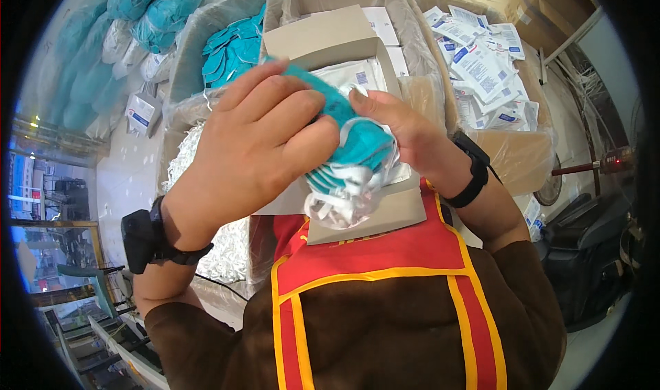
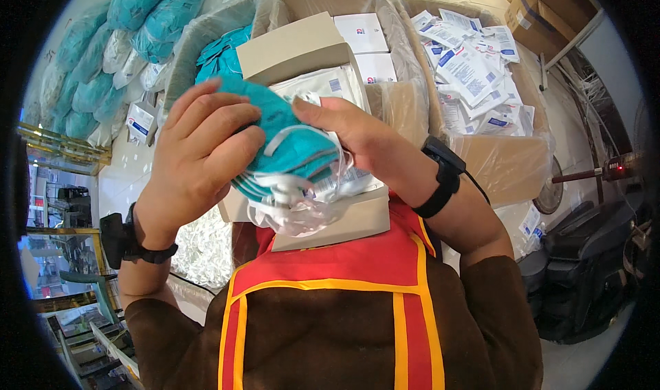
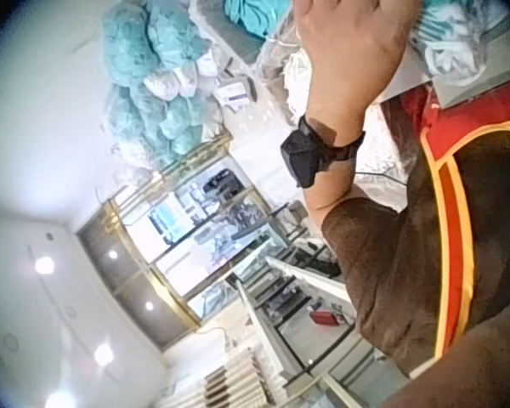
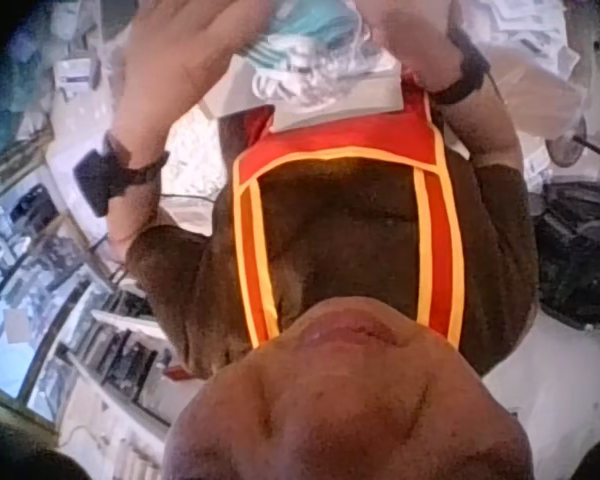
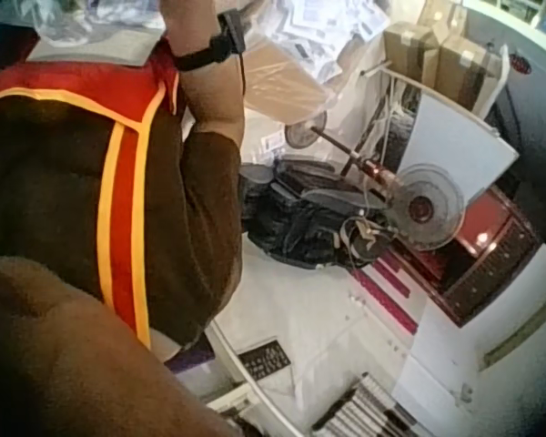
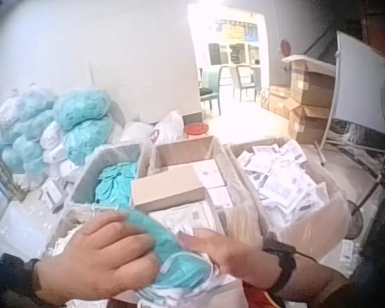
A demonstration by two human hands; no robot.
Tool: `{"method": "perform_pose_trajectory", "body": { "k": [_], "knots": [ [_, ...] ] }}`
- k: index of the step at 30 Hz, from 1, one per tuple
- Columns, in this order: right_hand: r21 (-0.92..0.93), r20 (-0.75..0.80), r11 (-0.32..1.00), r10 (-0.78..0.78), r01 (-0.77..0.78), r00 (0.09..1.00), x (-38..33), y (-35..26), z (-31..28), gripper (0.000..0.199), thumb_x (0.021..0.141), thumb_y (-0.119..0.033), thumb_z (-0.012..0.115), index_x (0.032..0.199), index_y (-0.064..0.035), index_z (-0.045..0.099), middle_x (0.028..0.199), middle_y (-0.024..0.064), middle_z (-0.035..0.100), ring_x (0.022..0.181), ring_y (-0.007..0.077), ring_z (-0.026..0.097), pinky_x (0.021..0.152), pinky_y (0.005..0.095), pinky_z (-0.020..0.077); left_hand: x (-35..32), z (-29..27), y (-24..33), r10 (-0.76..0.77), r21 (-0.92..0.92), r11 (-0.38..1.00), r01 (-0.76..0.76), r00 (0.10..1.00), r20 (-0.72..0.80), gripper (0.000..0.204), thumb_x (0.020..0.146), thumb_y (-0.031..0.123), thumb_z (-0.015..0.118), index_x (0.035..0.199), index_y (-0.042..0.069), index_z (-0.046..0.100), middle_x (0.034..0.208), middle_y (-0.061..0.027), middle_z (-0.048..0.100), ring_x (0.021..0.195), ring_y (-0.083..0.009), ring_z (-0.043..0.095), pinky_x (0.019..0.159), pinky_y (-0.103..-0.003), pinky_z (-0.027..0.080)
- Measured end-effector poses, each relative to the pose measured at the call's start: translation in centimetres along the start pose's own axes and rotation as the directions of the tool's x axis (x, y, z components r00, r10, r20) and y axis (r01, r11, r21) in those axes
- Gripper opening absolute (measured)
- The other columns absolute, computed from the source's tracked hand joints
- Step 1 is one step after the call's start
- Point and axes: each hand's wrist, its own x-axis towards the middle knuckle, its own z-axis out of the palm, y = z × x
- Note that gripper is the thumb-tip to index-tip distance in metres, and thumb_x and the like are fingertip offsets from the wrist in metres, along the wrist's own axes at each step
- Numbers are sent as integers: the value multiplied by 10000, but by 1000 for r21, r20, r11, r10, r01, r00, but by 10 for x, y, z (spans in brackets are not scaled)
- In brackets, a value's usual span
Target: The person is sorting and packing green medical masks into small cardboard boxes within a warehouse setting.
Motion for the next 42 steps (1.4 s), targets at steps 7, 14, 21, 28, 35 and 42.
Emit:
{"method": "perform_pose_trajectory", "body": {
  "k": [7,14,21,28,35,42],
  "knots": [
    [34,54,979,199,-201,979,-31,33,-29,683,934,-613,427,1163,16,562,909,128,682,572,53,608,447,142,455,1,-6,-7,-31,74,997,21,992,126,235,682,63,617,902,99,539,920,-53,557,870,-247,563,812,-373,442],
    [-219,228,952,261,-211,938,-45,-1,32,379,826,-125,736,1154,11,602,940,53,677,798,89,617,706,234,495,-6,8,-5,-119,-71,988,135,974,194,247,668,80,646,867,75,501,869,-90,522,817,-299,528,710,-384,425],
    [-883,445,-95,-480,460,756,-36,-40,35,200,878,-220,667,888,-21,683,712,156,652,608,263,650,561,340,496,-19,26,20,-218,-379,879,289,951,219,379,609,105,731,942,78,552,850,-88,568,820,-310,579,678,-411,474],
    [-820,497,-505,-397,268,772,-44,-41,31,258,837,-266,721,845,-15,664,758,167,663,618,265,661,555,316,508,-21,9,0,-279,-8,956,292,921,271,239,674,33,639,873,79,516,810,-96,551,796,-297,579,656,-395,474],
    [-816,3,574,-102,62,995,-94,-44,18,219,840,-128,704,1022,-12,668,845,41,668,653,92,608,571,234,476,-25,-21,-23,-312,146,944,297,945,97,367,735,28,622,1064,192,618,762,-52,470,742,-252,528,613,-380,441],
    [-140,-99,971,-210,196,973,-54,-17,-29,337,963,-272,553,1186,-21,577,908,14,607,725,41,563,525,151,417,-5,-34,-10,-38,250,968,-11,981,192,590,784,172,614,1292,467,552,746,0,353,671,-183,433,553,-314,349]
  ]
}}
